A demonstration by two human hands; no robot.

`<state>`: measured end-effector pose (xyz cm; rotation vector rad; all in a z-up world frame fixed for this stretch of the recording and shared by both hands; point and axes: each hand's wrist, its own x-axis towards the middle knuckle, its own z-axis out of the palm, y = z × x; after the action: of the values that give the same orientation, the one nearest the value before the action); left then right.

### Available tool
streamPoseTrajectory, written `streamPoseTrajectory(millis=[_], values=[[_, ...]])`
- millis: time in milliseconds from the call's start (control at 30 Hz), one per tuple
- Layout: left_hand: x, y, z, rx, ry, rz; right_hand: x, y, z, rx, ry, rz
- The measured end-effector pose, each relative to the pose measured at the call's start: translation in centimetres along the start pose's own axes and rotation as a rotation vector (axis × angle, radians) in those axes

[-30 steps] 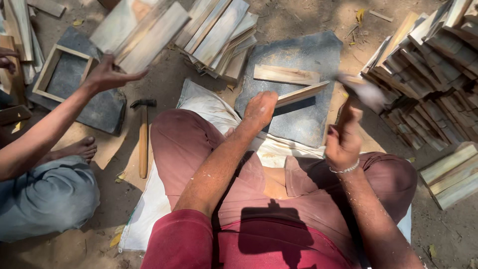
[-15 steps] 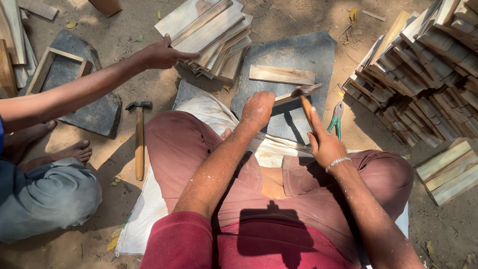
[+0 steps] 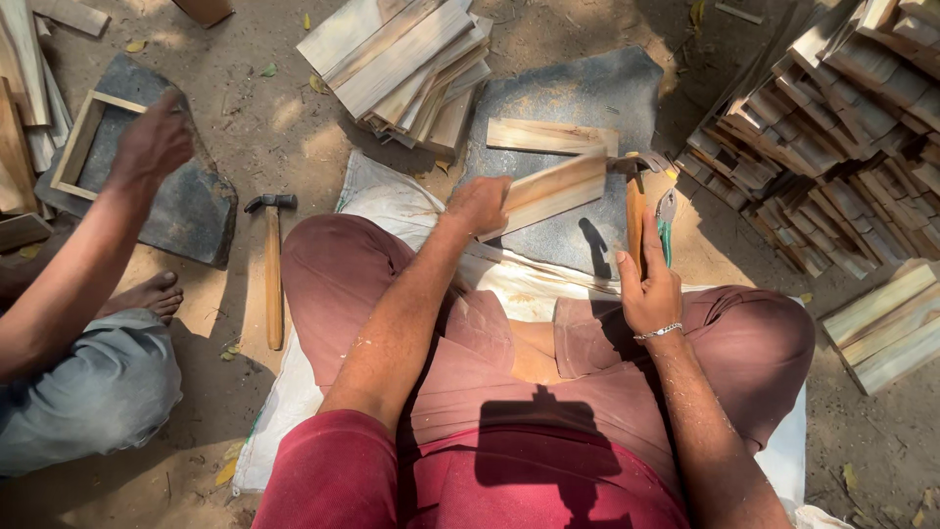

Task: The person sits on the ground and assembles small wooden frames by nailing thin planks together. They use a hammer to drive nails into the wood and stack the finished frames into a pile. Another person works alongside them on similar frames.

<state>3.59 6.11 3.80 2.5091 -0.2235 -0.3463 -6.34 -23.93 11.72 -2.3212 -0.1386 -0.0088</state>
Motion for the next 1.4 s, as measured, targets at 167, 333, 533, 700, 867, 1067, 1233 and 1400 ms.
streamPoseTrajectory(millis=[167,333,533,700,867,1067,1233,1400], values=[[-1.1,0.0,1.1,0.105,0.165,0.081,0.1,1.7,0.5,0.478,0.042,0.198],[-2.0,1.9,3.1,0.27,0.221,0.187,1.8,2.8,0.3,0.598,0.114,0.296],[-0.7,3.1,-0.1,0.307,0.422,0.173,0.8,3.7,0.6,0.561,0.086,0.282],[-0.4,4.9,-1.4,0.211,0.118,-0.048,0.9,2.9,0.6,0.413,0.066,0.106],[-0.6,5.4,1.1,0.236,0.174,-0.03,-0.9,1.3,-0.7,0.287,0.195,-0.212],[-1.5,5.0,2.4,0.276,0.195,0.061,-1.0,-1.3,-0.8,-0.013,-0.008,-0.157],[-1.7,5.5,2.1,0.306,0.192,0.068,-0.8,-3.0,0.4,-0.201,-0.102,-0.027],[-1.8,4.9,3.0,0.372,0.238,0.161,-1.0,-1.8,1.1,-0.284,-0.169,0.107]])
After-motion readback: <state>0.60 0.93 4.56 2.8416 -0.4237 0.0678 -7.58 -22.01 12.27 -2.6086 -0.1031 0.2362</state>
